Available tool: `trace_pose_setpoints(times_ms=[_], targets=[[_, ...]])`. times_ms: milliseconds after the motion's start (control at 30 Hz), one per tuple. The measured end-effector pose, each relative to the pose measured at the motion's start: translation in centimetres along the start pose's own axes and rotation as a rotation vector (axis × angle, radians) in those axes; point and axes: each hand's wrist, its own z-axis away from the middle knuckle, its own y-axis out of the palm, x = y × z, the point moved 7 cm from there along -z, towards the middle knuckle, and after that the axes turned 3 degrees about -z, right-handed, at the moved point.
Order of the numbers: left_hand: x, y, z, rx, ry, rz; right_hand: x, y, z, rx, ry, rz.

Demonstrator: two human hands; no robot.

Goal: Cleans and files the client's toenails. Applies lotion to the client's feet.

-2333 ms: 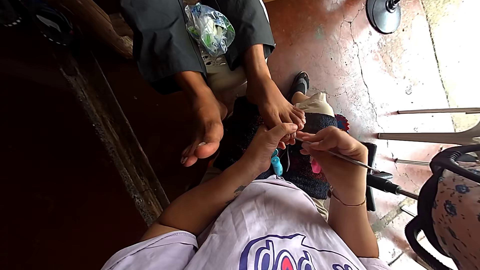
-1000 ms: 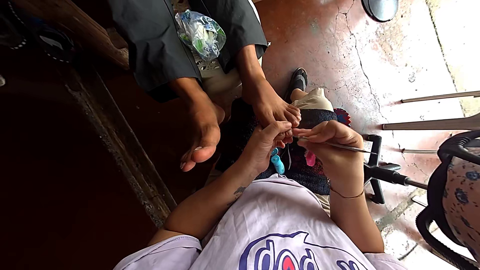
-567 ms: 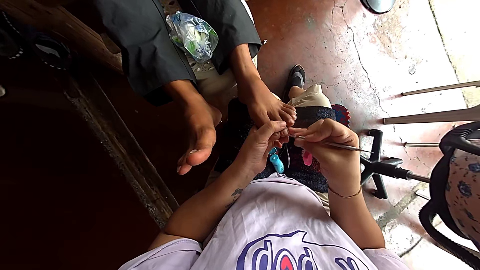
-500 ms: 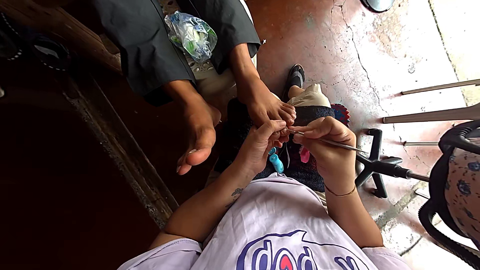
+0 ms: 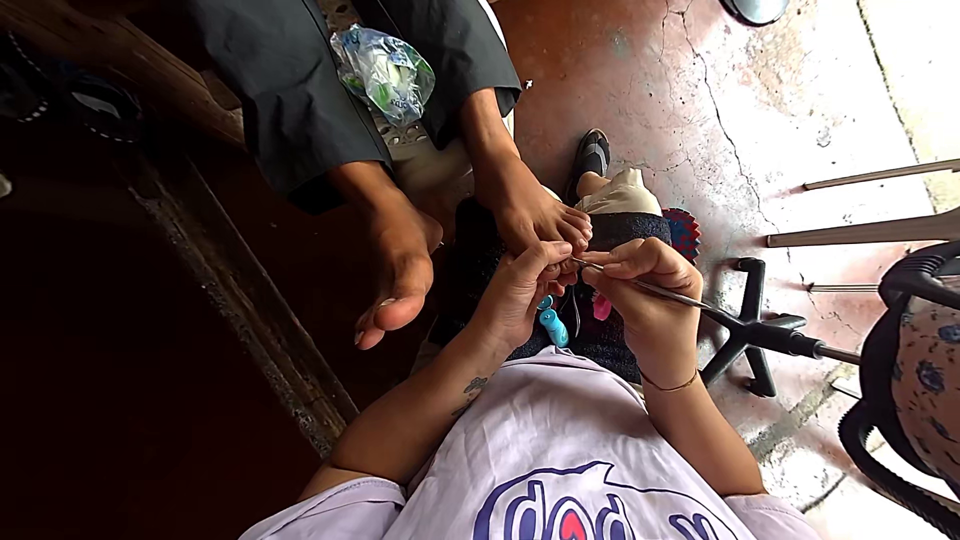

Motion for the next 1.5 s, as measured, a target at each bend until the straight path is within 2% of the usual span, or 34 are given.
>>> trace_pose_setpoints(times_ms=[200,433,567,700,800,900,1000,1133,1267,1367,1500], targets=[[-0.1,0.1,0.0,-0.005,0.006,-0.008,-0.2,-0.1,0.2,-0.008,0.001,-0.017],[-0.1,0.0,-0.1,0.008,0.011,-0.012,-1.2,-0.5,-0.2,-0.003,0.099,-0.141],[-0.1,0.0,-0.1,0.014,0.010,-0.019,-0.6,-1.0,-1.0,0.151,0.144,-0.145],[0.0,0.2,-0.1,0.018,0.000,-0.048,1.8,-0.2,-1.9,0.011,-0.050,-0.282],[-0.2,0.1,0.1,-0.051,0.019,-0.072,1.4,3.1,-3.2,0.062,-0.096,-0.356],[-0.2,0.0,0.0,-0.061,0.000,-0.061,1.0,3.8,-5.1,-0.003,-0.239,-0.127],[-0.2,0.0,0.0,-0.025,0.001,-0.075,3.1,3.6,-5.6,-0.073,-0.388,0.012],[-0.1,-0.2,-0.1,-0.058,-0.001,-0.088,1.9,3.8,-3.8,0.028,-0.296,-0.083],[-0.2,0.1,-0.2,-0.004,-0.014,-0.045,1.3,0.0,-1.5,-0.058,-0.343,0.170],[-0.2,0.1,-0.2,-0.024,-0.019,-0.048,1.5,0.1,1.1,0.030,-0.338,0.317],[-0.3,0.1,-0.2,-0.039,-0.008,-0.071,1.3,1.0,2.4,0.080,-0.423,0.405]])
